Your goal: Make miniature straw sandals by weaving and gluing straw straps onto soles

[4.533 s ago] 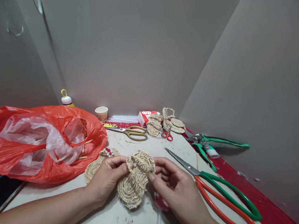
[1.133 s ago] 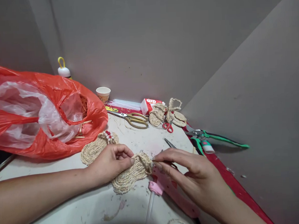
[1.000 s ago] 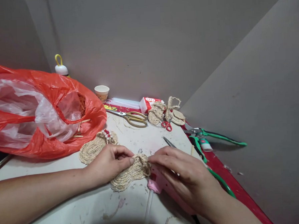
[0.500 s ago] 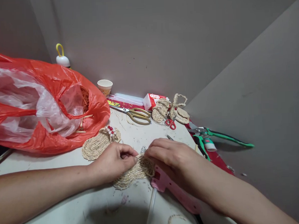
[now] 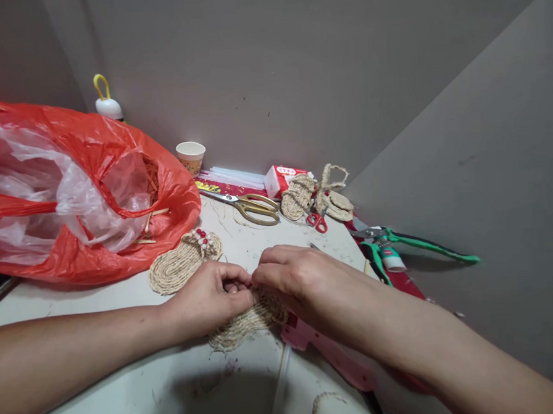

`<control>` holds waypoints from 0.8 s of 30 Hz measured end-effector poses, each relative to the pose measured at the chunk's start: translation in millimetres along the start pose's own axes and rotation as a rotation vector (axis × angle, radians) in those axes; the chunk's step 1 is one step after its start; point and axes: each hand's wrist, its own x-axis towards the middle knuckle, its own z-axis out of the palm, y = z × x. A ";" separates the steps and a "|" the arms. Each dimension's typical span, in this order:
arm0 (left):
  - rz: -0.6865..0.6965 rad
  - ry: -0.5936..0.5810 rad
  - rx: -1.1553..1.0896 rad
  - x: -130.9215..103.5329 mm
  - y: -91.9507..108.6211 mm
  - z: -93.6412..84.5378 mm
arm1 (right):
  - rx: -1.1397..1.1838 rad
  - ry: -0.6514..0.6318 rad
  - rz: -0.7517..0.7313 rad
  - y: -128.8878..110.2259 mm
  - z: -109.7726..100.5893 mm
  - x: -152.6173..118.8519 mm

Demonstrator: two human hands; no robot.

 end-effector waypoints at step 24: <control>-0.056 0.002 -0.017 0.7 4.1 1.8 | 0.062 -0.113 0.001 9.1 -1.4 3.0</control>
